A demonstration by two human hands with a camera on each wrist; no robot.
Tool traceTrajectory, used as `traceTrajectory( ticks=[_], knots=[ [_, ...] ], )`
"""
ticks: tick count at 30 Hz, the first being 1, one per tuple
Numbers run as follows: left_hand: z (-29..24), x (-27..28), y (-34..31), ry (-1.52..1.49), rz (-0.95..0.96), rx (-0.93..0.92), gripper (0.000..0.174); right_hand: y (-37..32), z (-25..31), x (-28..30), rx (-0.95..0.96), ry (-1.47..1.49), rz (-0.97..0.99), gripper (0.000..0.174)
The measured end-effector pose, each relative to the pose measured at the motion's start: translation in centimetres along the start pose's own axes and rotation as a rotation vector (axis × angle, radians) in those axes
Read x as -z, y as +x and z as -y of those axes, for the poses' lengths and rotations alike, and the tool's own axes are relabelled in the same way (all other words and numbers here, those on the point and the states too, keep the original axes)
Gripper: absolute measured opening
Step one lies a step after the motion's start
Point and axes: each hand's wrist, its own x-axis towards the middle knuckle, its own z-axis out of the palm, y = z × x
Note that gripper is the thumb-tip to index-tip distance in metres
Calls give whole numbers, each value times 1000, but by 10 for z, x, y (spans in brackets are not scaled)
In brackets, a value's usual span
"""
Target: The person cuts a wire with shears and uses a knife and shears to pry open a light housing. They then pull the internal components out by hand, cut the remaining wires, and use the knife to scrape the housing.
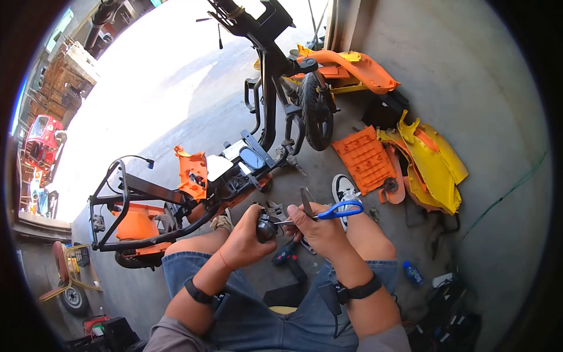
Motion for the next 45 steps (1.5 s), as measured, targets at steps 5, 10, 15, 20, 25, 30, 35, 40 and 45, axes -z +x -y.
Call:
traceTrajectory(
  ticks=[5, 10, 15, 20, 25, 30, 35, 40, 45],
  knots=[
    [-5, 2, 15, 312, -184, -154, 62, 13, -5, -11, 30, 175, -48, 41],
    [3, -16, 10, 265, -682, 6, 77, 23, -4, -19, 123, 351, -299, 44],
    [-19, -27, -13, -678, -547, 646, 68, 17, 3, -30, 194, 300, -413, 48],
    [-12, -33, -11, -1487, 14, 885, 91, 6, -7, -40, 272, 129, -315, 47],
    [-21, -2, 7, -1596, -272, 749, 72, 1, -19, -44, 565, 20, -171, 38],
    [-25, 23, 10, -1705, -399, 599, 30, 1, -22, -57, 740, -109, -78, 32],
    [-18, 30, 9, -1653, -446, 575, 26, 5, -11, -54, 702, -192, -16, 31],
    [-12, 39, 4, -1571, -355, 627, 23, 9, -2, -56, 692, -184, 63, 33],
    [-8, 45, 2, -1521, -309, 659, 26, 13, 1, -57, 508, -121, 133, 35]
  ],
)
